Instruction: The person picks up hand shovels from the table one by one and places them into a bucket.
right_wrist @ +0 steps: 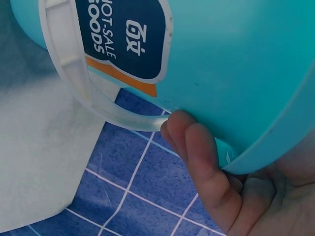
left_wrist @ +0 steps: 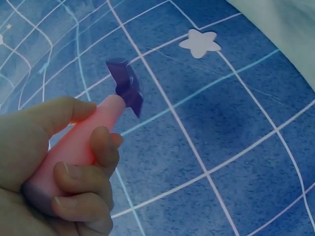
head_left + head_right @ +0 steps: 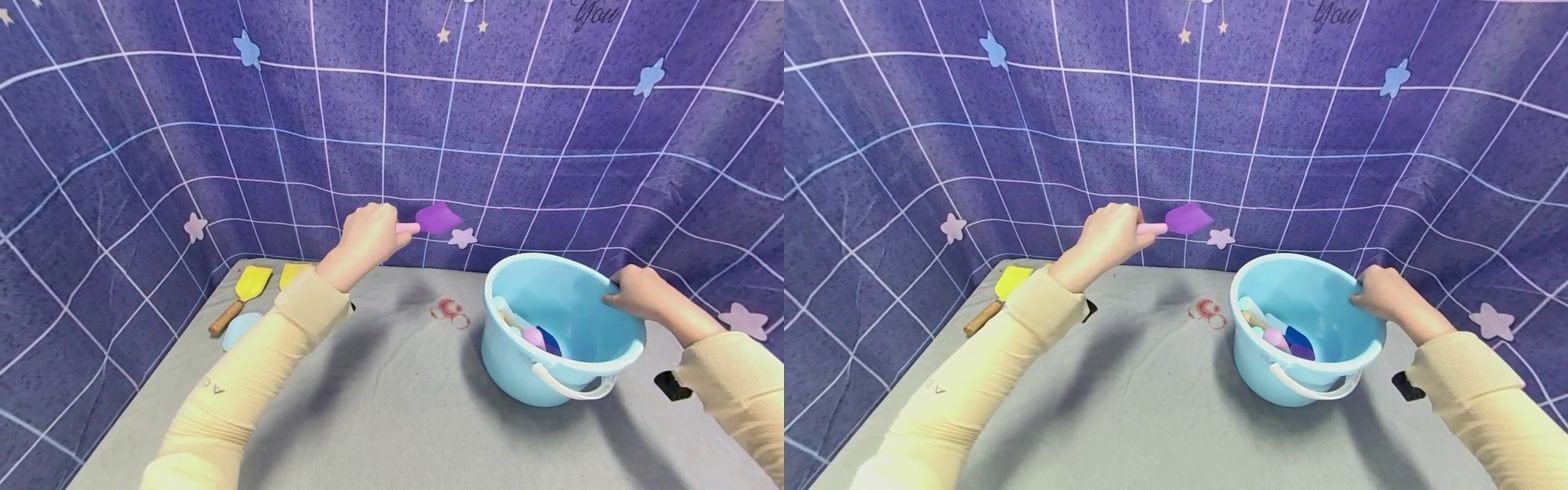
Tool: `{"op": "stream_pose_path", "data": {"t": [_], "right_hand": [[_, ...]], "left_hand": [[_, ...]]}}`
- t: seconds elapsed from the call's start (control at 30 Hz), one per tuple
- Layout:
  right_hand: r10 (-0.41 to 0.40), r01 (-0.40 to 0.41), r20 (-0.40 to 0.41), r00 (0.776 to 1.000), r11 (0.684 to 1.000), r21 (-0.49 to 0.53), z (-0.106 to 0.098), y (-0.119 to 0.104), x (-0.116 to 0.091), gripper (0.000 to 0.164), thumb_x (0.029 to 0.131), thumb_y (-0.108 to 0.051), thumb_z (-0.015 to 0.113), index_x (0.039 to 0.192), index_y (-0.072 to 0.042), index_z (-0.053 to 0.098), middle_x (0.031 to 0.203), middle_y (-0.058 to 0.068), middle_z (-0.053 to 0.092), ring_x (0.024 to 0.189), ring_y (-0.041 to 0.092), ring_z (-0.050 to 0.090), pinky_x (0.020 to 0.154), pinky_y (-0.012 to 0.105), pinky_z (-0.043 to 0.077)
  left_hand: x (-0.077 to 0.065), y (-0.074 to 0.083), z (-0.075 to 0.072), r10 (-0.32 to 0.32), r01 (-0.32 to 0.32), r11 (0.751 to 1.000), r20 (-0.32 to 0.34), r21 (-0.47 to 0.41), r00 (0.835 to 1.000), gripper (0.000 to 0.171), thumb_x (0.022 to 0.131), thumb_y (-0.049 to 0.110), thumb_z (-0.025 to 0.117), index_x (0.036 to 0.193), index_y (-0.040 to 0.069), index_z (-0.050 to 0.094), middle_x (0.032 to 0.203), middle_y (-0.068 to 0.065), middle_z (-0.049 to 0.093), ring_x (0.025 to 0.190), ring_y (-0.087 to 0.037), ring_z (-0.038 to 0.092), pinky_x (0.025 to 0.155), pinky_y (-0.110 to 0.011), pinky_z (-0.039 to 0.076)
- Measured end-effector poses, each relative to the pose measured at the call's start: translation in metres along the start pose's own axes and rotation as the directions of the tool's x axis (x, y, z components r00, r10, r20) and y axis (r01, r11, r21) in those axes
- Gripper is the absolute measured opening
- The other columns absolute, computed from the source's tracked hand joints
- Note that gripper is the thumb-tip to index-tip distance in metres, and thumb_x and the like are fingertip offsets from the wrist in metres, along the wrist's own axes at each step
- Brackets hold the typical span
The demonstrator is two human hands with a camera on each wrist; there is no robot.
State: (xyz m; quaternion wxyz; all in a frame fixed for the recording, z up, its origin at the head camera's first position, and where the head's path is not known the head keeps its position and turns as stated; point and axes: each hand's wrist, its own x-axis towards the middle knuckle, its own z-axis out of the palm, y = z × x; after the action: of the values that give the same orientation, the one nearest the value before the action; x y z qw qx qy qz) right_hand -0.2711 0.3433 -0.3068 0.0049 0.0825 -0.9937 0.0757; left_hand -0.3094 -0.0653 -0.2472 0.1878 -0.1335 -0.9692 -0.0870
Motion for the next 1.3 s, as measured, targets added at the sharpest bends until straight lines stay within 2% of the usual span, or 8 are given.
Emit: {"op": "stream_pose_path", "data": {"t": [0.27, 0.4, 0.63, 0.77, 0.97, 1.1, 1.2, 1.3], "right_hand": [[0.007, -0.007, 0.008, 1.000, 1.000, -0.001, 0.000, 0.000, 0.001, 0.022, 0.079, -0.013, 0.066, 0.070, 0.006, 0.059, 0.058, 0.004, 0.053, 0.054, 0.018, 0.051, 0.052, 0.033, 0.044], [0.007, -0.007, 0.007, 1.000, 1.000, 0.001, 0.000, 0.000, 0.001, 0.022, 0.079, -0.013, 0.066, 0.069, 0.005, 0.058, 0.057, 0.004, 0.052, 0.053, 0.018, 0.050, 0.051, 0.033, 0.043], [0.004, -0.004, 0.009, 1.000, 1.000, 0.001, 0.000, 0.001, 0.002, 0.022, 0.079, -0.013, 0.066, 0.069, 0.005, 0.058, 0.058, 0.004, 0.053, 0.053, 0.018, 0.051, 0.052, 0.033, 0.043], [0.007, -0.007, 0.016, 1.000, 1.000, 0.005, 0.001, 0.002, 0.002, 0.022, 0.079, -0.013, 0.066, 0.071, 0.006, 0.059, 0.058, 0.004, 0.053, 0.054, 0.018, 0.052, 0.052, 0.034, 0.044], [0.011, -0.011, 0.018, 1.000, 1.000, 0.009, 0.000, 0.002, 0.002, 0.022, 0.079, -0.013, 0.066, 0.071, 0.006, 0.059, 0.058, 0.004, 0.054, 0.053, 0.018, 0.052, 0.052, 0.034, 0.045], [0.013, -0.013, 0.018, 1.000, 1.000, 0.009, 0.000, 0.001, 0.002, 0.022, 0.080, -0.013, 0.066, 0.071, 0.007, 0.059, 0.058, 0.005, 0.054, 0.053, 0.018, 0.052, 0.052, 0.034, 0.045], [0.014, -0.014, 0.018, 1.000, 1.000, 0.003, 0.000, 0.001, 0.002, 0.023, 0.080, -0.013, 0.066, 0.071, 0.007, 0.059, 0.058, 0.004, 0.053, 0.054, 0.018, 0.051, 0.052, 0.034, 0.044], [0.015, -0.015, 0.019, 1.000, 1.000, 0.000, 0.000, 0.001, 0.001, 0.023, 0.080, -0.013, 0.066, 0.071, 0.007, 0.059, 0.058, 0.004, 0.054, 0.054, 0.018, 0.051, 0.052, 0.034, 0.044]], "left_hand": [[0.003, 0.015, -0.007, 0.089, -0.095, 0.995, -0.123, -0.038, 0.988, 0.028, 0.082, 0.031, 0.060, 0.062, 0.012, 0.055, 0.061, -0.005, 0.055, 0.058, -0.028, 0.056, 0.048, -0.041, 0.044], [0.003, 0.022, -0.010, 0.118, -0.127, 0.990, -0.137, -0.058, 0.984, 0.023, 0.081, 0.030, 0.060, 0.065, 0.013, 0.059, 0.061, -0.003, 0.054, 0.058, -0.025, 0.054, 0.048, -0.039, 0.043], [0.005, 0.032, -0.011, 0.165, -0.176, 0.979, -0.109, -0.102, 0.980, 0.024, 0.082, 0.034, 0.064, 0.067, 0.016, 0.061, 0.059, 0.003, 0.051, 0.057, -0.019, 0.050, 0.048, -0.033, 0.039], [0.007, 0.039, -0.011, 0.197, -0.206, 0.970, -0.080, -0.132, 0.977, 0.033, 0.083, 0.043, 0.066, 0.063, 0.017, 0.061, 0.057, 0.005, 0.048, 0.055, -0.016, 0.047, 0.047, -0.030, 0.035], [0.008, 0.051, -0.009, 0.234, -0.236, 0.962, -0.036, -0.134, 0.972, 0.024, 0.081, 0.041, 0.068, 0.072, 0.019, 0.070, 0.065, 0.006, 0.060, 0.058, -0.016, 0.054, 0.050, -0.031, 0.041], [0.009, 0.059, -0.006, 0.263, -0.260, 0.955, 0.004, -0.146, 0.965, 0.029, 0.081, 0.047, 0.067, 0.074, 0.019, 0.070, 0.066, 0.005, 0.062, 0.060, -0.016, 0.056, 0.053, -0.031, 0.043], [0.011, 0.064, -0.002, 0.291, -0.285, 0.951, 0.036, -0.119, 0.956, 0.033, 0.081, 0.052, 0.066, 0.077, 0.020, 0.071, 0.069, 0.006, 0.063, 0.062, -0.017, 0.057, 0.056, -0.033, 0.046], [0.011, 0.069, 0.002, 0.318, -0.313, 0.947, 0.067, -0.074, 0.946, 0.029, 0.081, 0.049, 0.067, 0.079, 0.021, 0.071, 0.072, 0.006, 0.064, 0.066, -0.017, 0.059, 0.060, -0.035, 0.049]]}}
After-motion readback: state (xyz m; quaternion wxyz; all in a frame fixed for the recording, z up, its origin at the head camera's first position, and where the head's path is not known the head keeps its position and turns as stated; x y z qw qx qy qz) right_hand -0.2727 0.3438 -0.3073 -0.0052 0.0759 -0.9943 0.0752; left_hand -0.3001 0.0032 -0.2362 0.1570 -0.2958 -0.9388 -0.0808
